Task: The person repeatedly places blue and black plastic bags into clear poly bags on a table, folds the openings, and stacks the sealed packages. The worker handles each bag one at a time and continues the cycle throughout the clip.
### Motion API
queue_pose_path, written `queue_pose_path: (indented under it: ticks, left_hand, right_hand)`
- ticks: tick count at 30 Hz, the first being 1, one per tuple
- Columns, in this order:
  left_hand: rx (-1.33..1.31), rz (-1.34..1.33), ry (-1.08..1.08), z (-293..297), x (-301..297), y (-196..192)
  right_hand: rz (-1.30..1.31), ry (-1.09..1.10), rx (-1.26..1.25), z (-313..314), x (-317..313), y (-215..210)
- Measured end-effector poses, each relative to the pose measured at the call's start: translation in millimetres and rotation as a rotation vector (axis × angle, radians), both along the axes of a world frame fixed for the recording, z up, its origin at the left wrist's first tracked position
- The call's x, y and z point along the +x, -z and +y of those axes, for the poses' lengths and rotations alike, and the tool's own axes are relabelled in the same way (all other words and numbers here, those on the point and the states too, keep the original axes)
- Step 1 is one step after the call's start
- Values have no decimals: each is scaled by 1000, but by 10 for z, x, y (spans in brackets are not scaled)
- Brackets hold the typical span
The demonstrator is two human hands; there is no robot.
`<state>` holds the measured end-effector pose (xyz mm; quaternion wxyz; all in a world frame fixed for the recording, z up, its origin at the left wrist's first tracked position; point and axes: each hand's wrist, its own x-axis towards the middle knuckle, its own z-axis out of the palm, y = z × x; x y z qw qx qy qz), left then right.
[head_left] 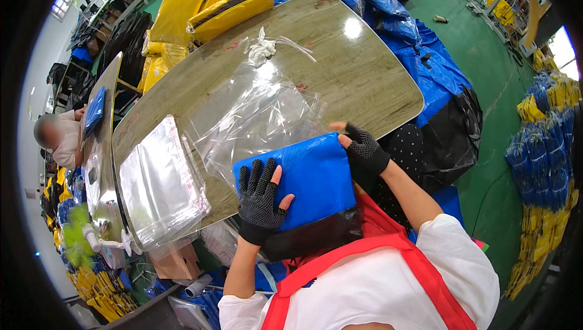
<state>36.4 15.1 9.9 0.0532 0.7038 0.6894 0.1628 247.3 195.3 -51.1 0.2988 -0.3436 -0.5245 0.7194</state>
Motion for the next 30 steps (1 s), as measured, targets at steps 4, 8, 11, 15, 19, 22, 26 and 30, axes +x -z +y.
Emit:
queue_pose_path:
  ticks: [4, 8, 11, 15, 19, 22, 26, 30]
  left_hand:
    - [33, -33, -29, 78, 37, 84]
    - [65, -27, -49, 69, 54, 145]
    - [82, -36, -22, 117, 93, 90]
    - [7, -44, 55, 31, 99, 50]
    - [-45, -140, 164, -202, 100, 32]
    - [91, -399, -176, -465, -206, 138]
    - [309, -1205, -678, -903, -925, 826]
    - [21, -1661, -595, -700, -343, 321]
  right_hand:
    - [-205, -51, 352, -57, -239, -63]
    - [-547, 106, 877, -265, -320, -62]
    - [-497, 265, 887, -401, -266, 112]
    - [-548, 88, 844, -654, 20, 300]
    - [-246, 56, 383, -556, 173, 332]
    - [-562, -315, 624, -309, -125, -89]
    - [-53, -222, 191, -779, -221, -374]
    - [-106, -12, 37, -476, -110, -384]
